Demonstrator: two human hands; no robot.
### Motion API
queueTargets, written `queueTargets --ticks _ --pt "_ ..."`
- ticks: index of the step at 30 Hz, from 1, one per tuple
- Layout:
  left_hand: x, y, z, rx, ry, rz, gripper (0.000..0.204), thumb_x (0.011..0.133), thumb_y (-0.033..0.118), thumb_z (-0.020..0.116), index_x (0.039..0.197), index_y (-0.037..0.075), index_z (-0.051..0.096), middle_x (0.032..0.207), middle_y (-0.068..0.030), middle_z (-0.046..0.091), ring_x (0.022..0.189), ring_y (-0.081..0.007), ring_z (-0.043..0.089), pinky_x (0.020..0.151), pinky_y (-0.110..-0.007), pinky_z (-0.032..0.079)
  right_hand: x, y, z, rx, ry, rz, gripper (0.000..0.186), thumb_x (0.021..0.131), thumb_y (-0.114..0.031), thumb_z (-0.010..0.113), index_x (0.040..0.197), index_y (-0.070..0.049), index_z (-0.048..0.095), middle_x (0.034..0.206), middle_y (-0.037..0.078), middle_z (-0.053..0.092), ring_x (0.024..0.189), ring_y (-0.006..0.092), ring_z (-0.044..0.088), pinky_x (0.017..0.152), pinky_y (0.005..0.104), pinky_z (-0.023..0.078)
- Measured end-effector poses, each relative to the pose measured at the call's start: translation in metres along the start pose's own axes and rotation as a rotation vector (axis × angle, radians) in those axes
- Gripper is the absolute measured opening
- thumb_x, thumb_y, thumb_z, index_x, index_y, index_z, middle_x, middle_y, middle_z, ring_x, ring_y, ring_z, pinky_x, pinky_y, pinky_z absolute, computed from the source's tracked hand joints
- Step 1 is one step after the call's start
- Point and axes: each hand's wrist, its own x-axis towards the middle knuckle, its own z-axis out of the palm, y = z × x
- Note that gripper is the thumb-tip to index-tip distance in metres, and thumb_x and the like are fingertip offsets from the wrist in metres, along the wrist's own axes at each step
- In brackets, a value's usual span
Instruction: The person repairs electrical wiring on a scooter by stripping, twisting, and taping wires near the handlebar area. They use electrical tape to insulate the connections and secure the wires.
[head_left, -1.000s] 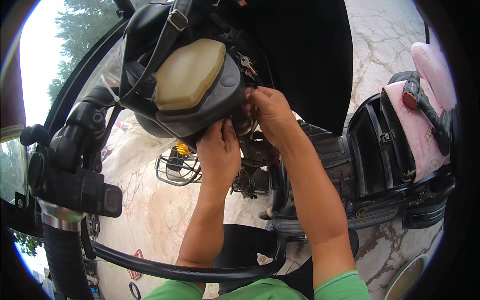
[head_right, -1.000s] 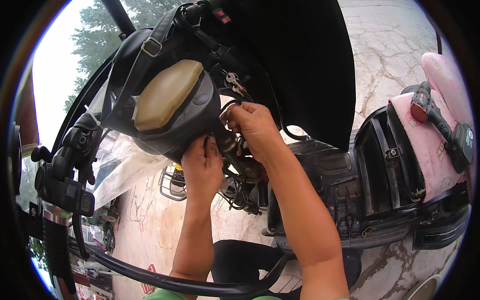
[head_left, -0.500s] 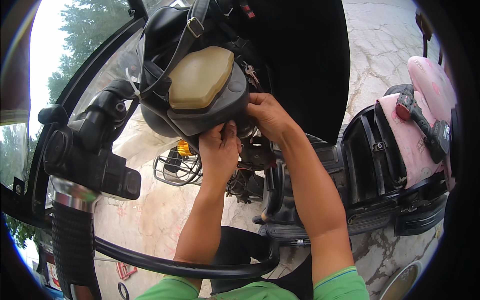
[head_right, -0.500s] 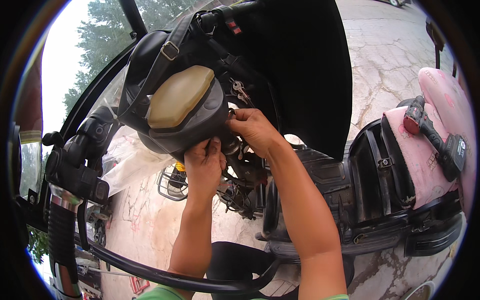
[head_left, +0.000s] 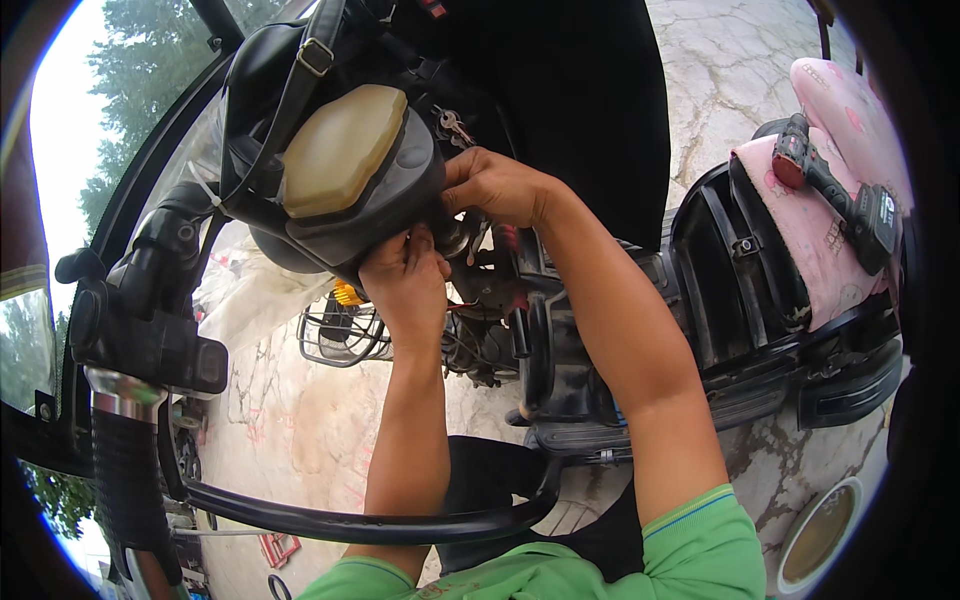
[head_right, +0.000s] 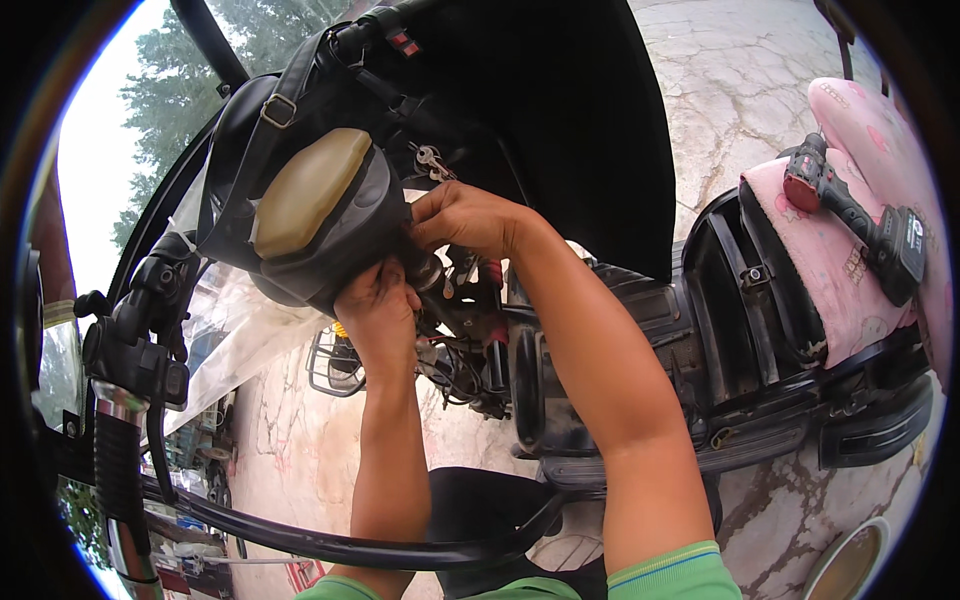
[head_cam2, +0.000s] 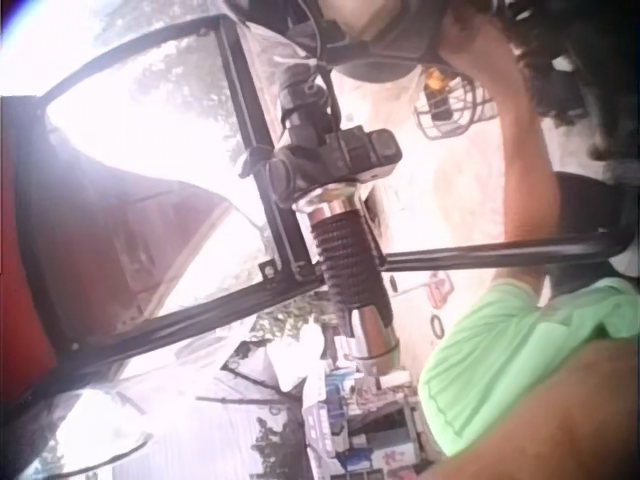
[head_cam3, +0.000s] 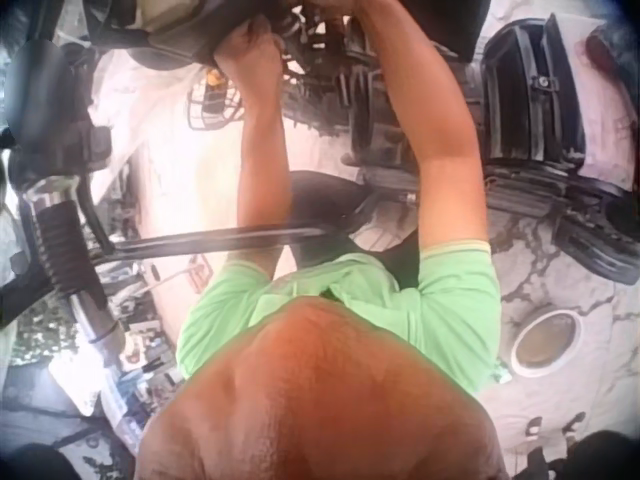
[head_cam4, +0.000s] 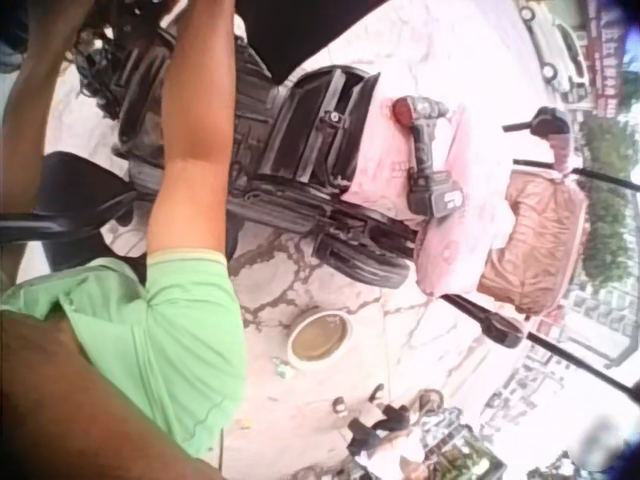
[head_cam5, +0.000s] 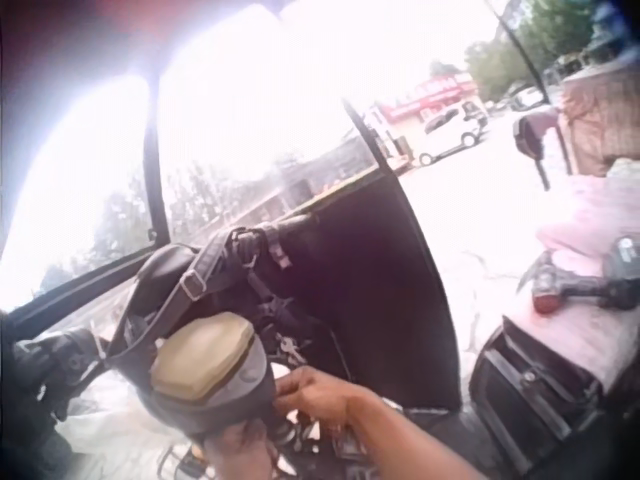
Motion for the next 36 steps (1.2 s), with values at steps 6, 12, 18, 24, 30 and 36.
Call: queueTargets --ticks 6,12,18,24,30,36 --pt "0.000 -0.002 0.009 0.056 0.076 0.095 0.017 0.097 0.001 0.057 0.087 -0.006 0.069 0.059 -0.0037 0.060 0.047 -0.0081 0.052 0.047 -0.027 0.038 -0.003 0.007 0.002 0.078 0.024 -0.001 0.023 0.086 -0.004 0.070 0.109 0.000 0.076 0.094 0.005 0.075 0.085 0.0116 0.068 0.082 0.0270 0.054" --pt "-0.005 -0.001 0.010 0.095 0.122 0.105 0.020 0.099 0.008 0.061 0.084 -0.005 0.066 0.059 -0.0023 0.058 0.049 -0.0077 0.050 0.049 -0.025 0.038 -0.018 0.012 0.016 0.117 0.147 -0.063 0.020 0.092 -0.012 0.072 0.108 0.000 0.074 0.094 0.005 0.074 0.082 0.0118 0.068 0.079 0.0276 0.055" --pt "-0.014 -0.002 -0.003 0.182 0.180 0.139 0.014 0.100 0.005 0.061 0.094 -0.006 0.066 0.069 -0.0037 0.067 0.058 -0.0050 0.056 0.057 -0.023 0.044 -0.034 0.007 0.034 0.090 0.497 -0.073 0.020 0.094 -0.019 0.075 0.101 0.000 0.073 0.089 0.004 0.072 0.075 0.0097 0.064 0.071 0.0244 0.053" --pt "-0.017 0.002 -0.010 0.070 0.153 0.094 0.011 0.098 0.002 0.063 0.100 -0.007 0.069 0.079 -0.0048 0.071 0.070 -0.0048 0.060 0.068 -0.021 0.048 -0.057 0.006 0.040 0.249 0.790 -0.148 0.018 0.092 -0.016 0.074 0.097 0.002 0.073 0.080 0.005 0.071 0.067 0.0070 0.060 0.063 0.0225 0.048" --pt "-0.017 0.021 -0.020 0.150 0.061 0.080 0.012 0.098 0.003 0.064 0.099 -0.007 0.071 0.082 -0.0046 0.072 0.071 -0.0047 0.060 0.067 -0.021 0.047 -0.079 -0.002 0.078 0.027 0.594 -0.201 0.016 0.093 -0.012 0.073 0.097 0.004 0.074 0.079 0.003 0.072 0.066 0.0050 0.059 0.059 0.0207 0.047" --pt "-0.017 0.026 -0.021 -0.308 0.040 -0.175 0.010 0.095 0.004 0.068 0.094 -0.005 0.072 0.069 -0.0015 0.063 0.053 -0.0020 0.046 0.049 -0.019 0.033 -0.083 -0.005 0.116 -0.047 0.571 -0.228 0.014 0.092 -0.001 0.067 0.103 0.008 0.070 0.081 0.007 0.074 0.073 0.0074 0.067 0.063 0.0240 0.052"
